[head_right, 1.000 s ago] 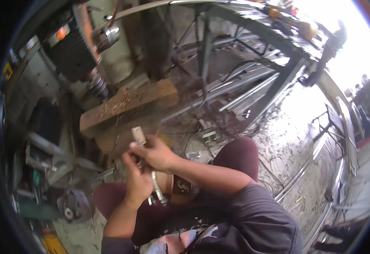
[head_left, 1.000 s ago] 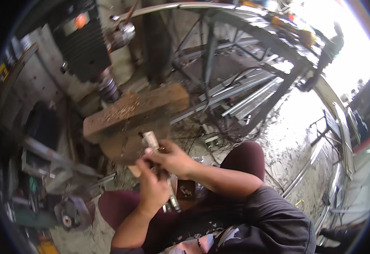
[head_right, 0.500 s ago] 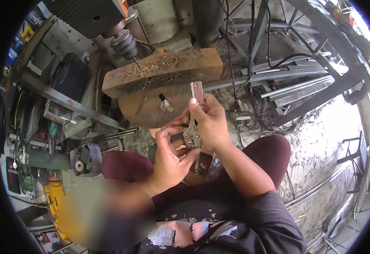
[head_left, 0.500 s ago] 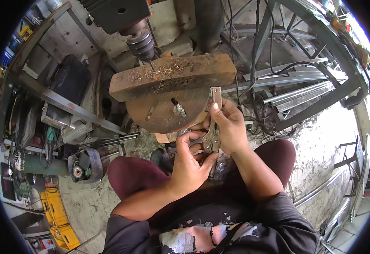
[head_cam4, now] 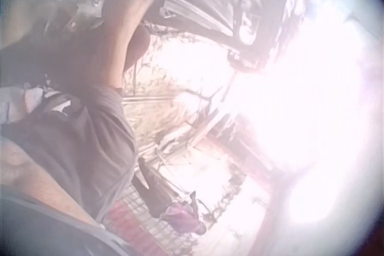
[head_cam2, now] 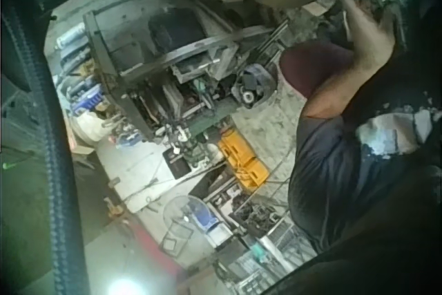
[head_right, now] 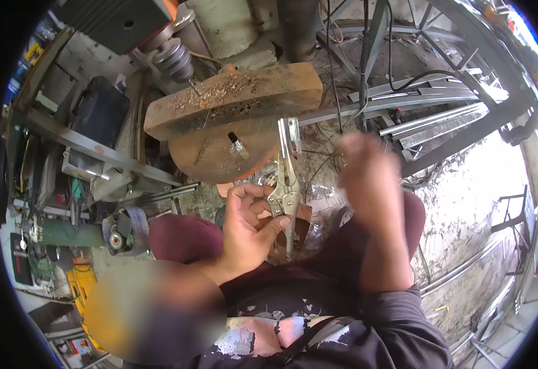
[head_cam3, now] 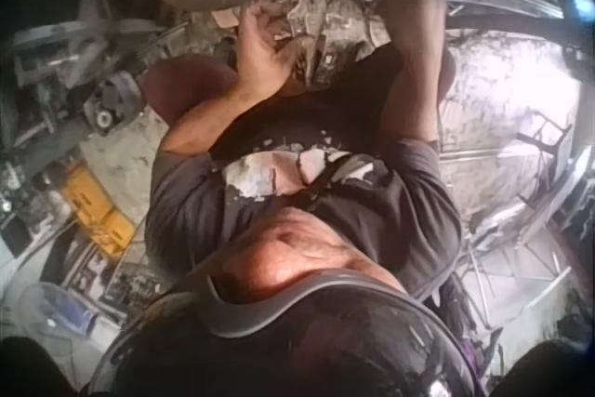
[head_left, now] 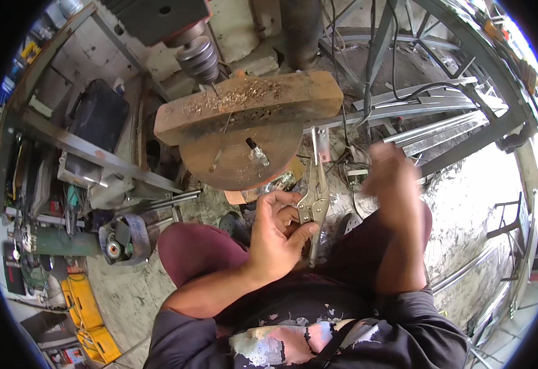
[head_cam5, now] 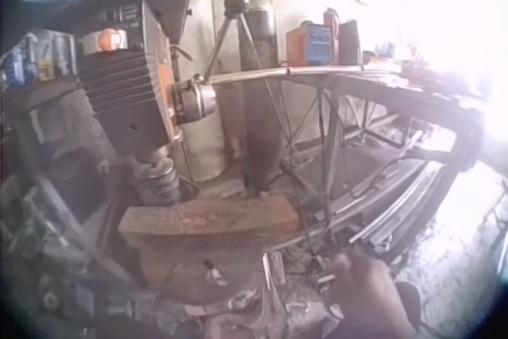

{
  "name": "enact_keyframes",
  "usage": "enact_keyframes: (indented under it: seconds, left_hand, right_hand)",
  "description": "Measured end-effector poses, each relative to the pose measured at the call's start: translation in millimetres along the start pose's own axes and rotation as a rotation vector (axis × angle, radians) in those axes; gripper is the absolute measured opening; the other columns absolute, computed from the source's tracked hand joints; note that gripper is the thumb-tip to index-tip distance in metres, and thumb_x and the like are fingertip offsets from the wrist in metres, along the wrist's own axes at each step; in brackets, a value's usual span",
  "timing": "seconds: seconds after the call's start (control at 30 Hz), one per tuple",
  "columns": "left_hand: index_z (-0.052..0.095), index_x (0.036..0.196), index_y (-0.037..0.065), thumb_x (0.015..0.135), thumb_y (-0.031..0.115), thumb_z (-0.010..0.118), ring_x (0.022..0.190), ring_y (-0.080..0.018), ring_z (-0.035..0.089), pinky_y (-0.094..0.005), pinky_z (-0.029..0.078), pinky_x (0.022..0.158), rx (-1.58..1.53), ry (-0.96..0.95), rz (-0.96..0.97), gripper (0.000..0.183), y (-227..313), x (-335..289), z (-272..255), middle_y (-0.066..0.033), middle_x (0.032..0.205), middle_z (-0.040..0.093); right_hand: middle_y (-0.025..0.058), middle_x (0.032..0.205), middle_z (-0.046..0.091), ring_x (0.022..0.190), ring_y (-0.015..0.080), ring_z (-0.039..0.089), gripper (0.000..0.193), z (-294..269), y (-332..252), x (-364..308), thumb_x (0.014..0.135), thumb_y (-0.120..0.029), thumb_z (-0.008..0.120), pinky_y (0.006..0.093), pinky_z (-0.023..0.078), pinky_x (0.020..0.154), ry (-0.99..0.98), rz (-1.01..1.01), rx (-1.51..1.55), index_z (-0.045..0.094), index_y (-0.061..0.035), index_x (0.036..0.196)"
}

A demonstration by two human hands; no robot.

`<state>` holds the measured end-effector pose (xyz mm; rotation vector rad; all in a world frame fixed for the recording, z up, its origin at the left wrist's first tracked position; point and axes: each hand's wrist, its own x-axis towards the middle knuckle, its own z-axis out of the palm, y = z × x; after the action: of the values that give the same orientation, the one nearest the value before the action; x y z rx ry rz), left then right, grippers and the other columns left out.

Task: Drill holes in small metal components using a drill press and refine them with an angle grinder.

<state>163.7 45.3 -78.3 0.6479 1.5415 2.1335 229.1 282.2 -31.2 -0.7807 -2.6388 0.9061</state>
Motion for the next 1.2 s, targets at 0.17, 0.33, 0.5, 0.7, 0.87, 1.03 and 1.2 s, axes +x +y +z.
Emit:
enact_keyframes:
  seconds: [0.17, 0.33, 0.5, 0.7, 0.87, 1.03, 1.2]
  left_hand:
    - [0.034, 0.130, 0.000, 0.088, -0.017, 0.071, 0.107, -0.0192, 0.068, -0.0297, 0.060, 0.089, 0.011, -0.007, 0.045, 0.059, 11.1, 12.4, -2.6, -0.0163, 0.126, 0.054]
    - [0.038, 0.128, 0.001, 0.086, -0.012, 0.078, 0.102, -0.0179, 0.070, -0.0299, 0.060, 0.089, -0.081, 0.093, 0.164, 0.060, 5.5, 26.2, -13.1, -0.0164, 0.120, 0.060]
    - [0.044, 0.127, 0.002, 0.084, -0.017, 0.075, 0.111, -0.0181, 0.066, -0.0312, 0.058, 0.096, 0.073, 0.017, -0.021, 0.056, -11.8, 23.9, -27.4, -0.0136, 0.126, 0.060]
    - [0.032, 0.144, 0.005, 0.081, -0.017, 0.076, 0.128, -0.0228, 0.054, -0.0333, 0.058, 0.097, 0.146, 0.038, 0.020, 0.080, -0.1, 8.0, -3.3, -0.0155, 0.138, 0.046]
    - [0.028, 0.138, 0.004, 0.082, -0.013, 0.079, 0.121, -0.0220, 0.059, -0.0347, 0.059, 0.096, 0.144, 0.147, 0.005, 0.078, -10.1, 2.1, -3.8, -0.0141, 0.131, 0.047]
    - [0.029, 0.134, 0.004, 0.083, -0.011, 0.081, 0.115, -0.0206, 0.062, -0.0340, 0.060, 0.095, -0.017, 0.052, -0.080, 0.075, -20.3, 4.9, -11.9, -0.0145, 0.128, 0.049]
    - [0.037, 0.126, 0.001, 0.087, -0.006, 0.080, 0.103, -0.0156, 0.065, -0.0309, 0.060, 0.088, -0.001, 0.074, -0.117, 0.058, -26.1, 4.8, -19.2, -0.0129, 0.119, 0.059]
  right_hand:
    - [0.0122, 0.105, 0.075, 0.093, 0.0188, 0.071, 0.031, -16.0, -22.1, 10.6, 0.108, -0.013, 0.052, 0.0329, 0.057, 0.080, 0.336, -0.001, 0.478, 0.059, -0.0015, 0.135]
    - [0.0077, 0.103, 0.071, 0.096, 0.0135, 0.060, 0.050, 56.3, -44.6, -10.0, 0.109, -0.041, 0.056, 0.0324, 0.051, 0.088, -0.395, 0.079, 0.823, 0.066, 0.0073, 0.119]
    - [0.0033, 0.092, 0.069, 0.085, 0.0078, 0.059, 0.044, 109.4, -57.4, -29.6, 0.111, -0.036, 0.055, 0.0280, 0.051, 0.074, -0.332, 0.147, 1.005, 0.067, 0.0062, 0.114]
    - [0.0005, 0.081, 0.062, 0.079, 0.0074, 0.052, 0.049, 119.5, -43.7, -14.9, 0.112, -0.038, 0.050, 0.0280, 0.047, 0.069, -0.253, 0.096, 0.961, 0.068, 0.0068, 0.104]
    - [-0.0021, 0.076, 0.057, 0.072, 0.0066, 0.048, 0.048, 116.1, -43.5, -12.9, 0.113, -0.036, 0.049, 0.0293, 0.046, 0.064, -0.220, 0.186, 0.805, 0.067, 0.0055, 0.095]
    - [-0.0051, 0.077, 0.056, 0.070, 0.0029, 0.046, 0.039, 119.6, -41.7, -11.8, 0.112, -0.032, 0.054, 0.0241, 0.040, 0.060, -0.154, 0.040, 0.924, 0.065, -0.0010, 0.091]
    - [-0.0045, 0.070, 0.048, 0.068, 0.0055, 0.040, 0.039, 129.2, -37.4, -7.4, 0.109, -0.032, 0.060, 0.0279, 0.036, 0.058, -0.034, 0.153, 0.996, 0.060, -0.0018, 0.084]
